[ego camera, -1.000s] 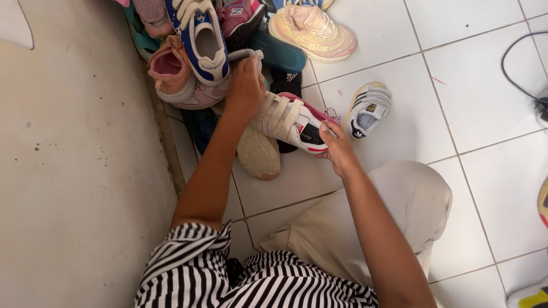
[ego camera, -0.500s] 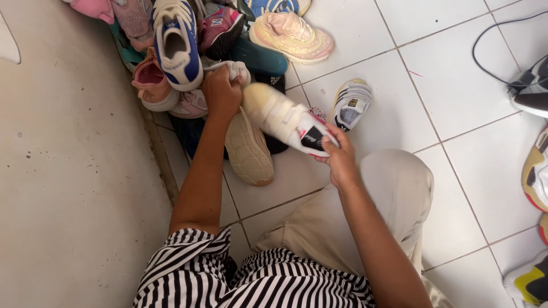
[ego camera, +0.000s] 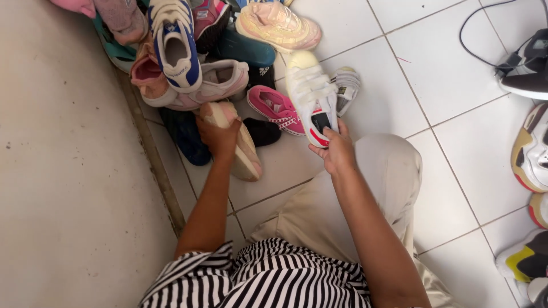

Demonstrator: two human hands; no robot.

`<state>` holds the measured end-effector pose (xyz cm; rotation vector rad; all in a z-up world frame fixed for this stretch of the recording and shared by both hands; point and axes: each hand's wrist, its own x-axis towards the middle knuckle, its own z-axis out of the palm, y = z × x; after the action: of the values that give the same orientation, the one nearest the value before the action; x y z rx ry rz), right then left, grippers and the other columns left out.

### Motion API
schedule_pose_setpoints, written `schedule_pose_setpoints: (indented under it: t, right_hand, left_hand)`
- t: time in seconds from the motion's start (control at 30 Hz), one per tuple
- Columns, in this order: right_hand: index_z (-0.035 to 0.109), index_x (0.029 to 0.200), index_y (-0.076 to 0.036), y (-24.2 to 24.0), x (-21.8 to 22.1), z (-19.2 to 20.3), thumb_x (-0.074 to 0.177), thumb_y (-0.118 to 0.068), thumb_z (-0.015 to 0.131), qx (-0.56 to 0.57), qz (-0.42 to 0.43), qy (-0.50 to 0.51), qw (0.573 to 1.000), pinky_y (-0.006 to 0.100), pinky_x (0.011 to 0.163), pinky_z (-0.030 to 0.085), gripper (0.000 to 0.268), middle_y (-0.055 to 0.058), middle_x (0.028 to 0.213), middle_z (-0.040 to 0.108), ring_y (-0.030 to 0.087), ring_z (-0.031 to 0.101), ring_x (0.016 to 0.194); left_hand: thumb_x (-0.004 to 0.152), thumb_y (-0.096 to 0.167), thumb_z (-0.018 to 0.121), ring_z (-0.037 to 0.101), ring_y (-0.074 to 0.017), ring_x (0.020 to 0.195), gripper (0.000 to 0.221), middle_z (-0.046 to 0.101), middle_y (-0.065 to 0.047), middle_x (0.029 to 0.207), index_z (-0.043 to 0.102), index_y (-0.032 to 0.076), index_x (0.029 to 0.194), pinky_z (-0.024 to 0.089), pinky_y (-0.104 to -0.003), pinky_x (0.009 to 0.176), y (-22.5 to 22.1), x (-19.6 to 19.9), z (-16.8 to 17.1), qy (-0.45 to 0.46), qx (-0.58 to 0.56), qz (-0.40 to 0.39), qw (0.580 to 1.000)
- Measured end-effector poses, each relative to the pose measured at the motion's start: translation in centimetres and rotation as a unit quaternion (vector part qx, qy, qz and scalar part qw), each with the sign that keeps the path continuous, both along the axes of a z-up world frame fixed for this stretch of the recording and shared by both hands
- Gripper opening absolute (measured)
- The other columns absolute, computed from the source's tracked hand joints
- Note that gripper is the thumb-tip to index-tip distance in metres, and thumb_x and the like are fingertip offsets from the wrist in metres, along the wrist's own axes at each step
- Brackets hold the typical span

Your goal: The person is sitting on the floor, taking crumpled paper from a large white bag and stuffing it into various sneakers to help them keep their shape.

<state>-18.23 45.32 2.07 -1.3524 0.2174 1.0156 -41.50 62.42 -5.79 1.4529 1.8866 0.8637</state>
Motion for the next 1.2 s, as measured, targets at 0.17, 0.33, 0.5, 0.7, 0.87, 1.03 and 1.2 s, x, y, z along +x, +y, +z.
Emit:
schedule_pose_setpoints:
  t: [0.17, 0.33, 0.5, 0.7, 0.87, 1.03, 1.2]
  right_hand:
    - [0.040, 0.153, -0.020, 0.3, -1.5, 3.3, 0.102, -0.012, 0.055, 0.023, 0.037, -0.013, 0.999, 0.070, 0.097, 0.051, 0.054, 0.028, 0.147, 0.046, 0.050, 0.058, 0.127]
    - [0.033, 0.157, -0.015, 0.3, -2.3, 5.9, 0.104, -0.017, 0.052, 0.006, 0.022, -0.032, 0.999, 0.067, 0.100, 0.050, 0.057, 0.032, 0.153, 0.038, 0.051, 0.052, 0.132]
    - [0.032, 0.157, -0.018, 0.7, -0.7, 0.7, 0.102, -0.020, 0.058, -0.030, 0.063, -0.035, 0.997, 0.066, 0.095, 0.054, 0.061, 0.030, 0.152, 0.040, 0.048, 0.057, 0.127]
    - [0.028, 0.160, -0.014, 1.2, -1.3, 1.9, 0.102, -0.022, 0.054, -0.058, 0.101, -0.043, 0.992, 0.064, 0.094, 0.054, 0.065, 0.031, 0.157, 0.033, 0.049, 0.055, 0.129]
    - [0.030, 0.159, -0.016, 1.4, -1.7, 2.0, 0.104, -0.026, 0.049, -0.065, 0.096, -0.044, 0.992, 0.064, 0.095, 0.054, 0.059, 0.031, 0.157, 0.035, 0.049, 0.055, 0.130]
    - [0.029, 0.159, -0.014, 1.3, -2.1, 3.2, 0.103, -0.029, 0.052, -0.072, 0.083, -0.022, 0.994, 0.066, 0.096, 0.052, 0.063, 0.031, 0.159, 0.031, 0.051, 0.051, 0.133]
    - [0.030, 0.158, -0.011, 1.2, -1.9, 3.1, 0.103, -0.032, 0.055, -0.053, 0.052, -0.046, 0.996, 0.066, 0.097, 0.051, 0.064, 0.030, 0.158, 0.031, 0.052, 0.052, 0.133]
  left_hand:
    - [0.072, 0.029, 0.099, 0.056, -0.0354, 0.122, 0.096, 0.053, -0.018, 0.128, 0.036, -0.002, 0.138, 0.046, -0.059, 0.098, 0.6, -2.5, 4.0, -0.247, -0.074, -0.049, 0.965]
    - [0.089, 0.040, 0.082, 0.070, -0.0329, 0.112, 0.069, 0.070, -0.014, 0.125, 0.055, 0.012, 0.146, 0.057, -0.055, 0.096, 0.9, -0.6, 6.4, -0.527, -0.245, -0.232, 0.780]
    - [0.089, 0.026, 0.079, 0.072, -0.0318, 0.107, 0.054, 0.072, -0.014, 0.120, 0.062, 0.011, 0.138, 0.058, -0.054, 0.097, 1.4, 1.5, 5.9, -0.544, -0.246, -0.316, 0.737]
    - [0.093, 0.019, 0.079, 0.064, -0.0282, 0.117, 0.062, 0.067, -0.009, 0.132, 0.053, 0.015, 0.149, 0.050, -0.050, 0.105, 0.6, 0.6, 1.5, -0.457, -0.264, -0.378, 0.761]
    - [0.100, 0.017, 0.071, 0.062, -0.0251, 0.118, 0.050, 0.066, -0.005, 0.133, 0.055, 0.016, 0.148, 0.049, -0.045, 0.106, 1.4, 0.1, 1.7, -0.418, -0.291, -0.365, 0.779]
    - [0.101, 0.009, 0.050, 0.058, -0.0482, 0.126, 0.048, 0.059, -0.033, 0.132, 0.043, -0.005, 0.146, 0.048, -0.060, 0.105, 2.0, 2.9, 14.5, 0.039, -0.045, -0.418, 0.907]
    - [0.103, 0.024, 0.056, 0.064, -0.0382, 0.123, 0.048, 0.064, -0.024, 0.132, 0.050, 0.003, 0.146, 0.053, -0.050, 0.102, 5.1, 6.2, 10.3, 0.056, 0.012, -0.473, 0.879]
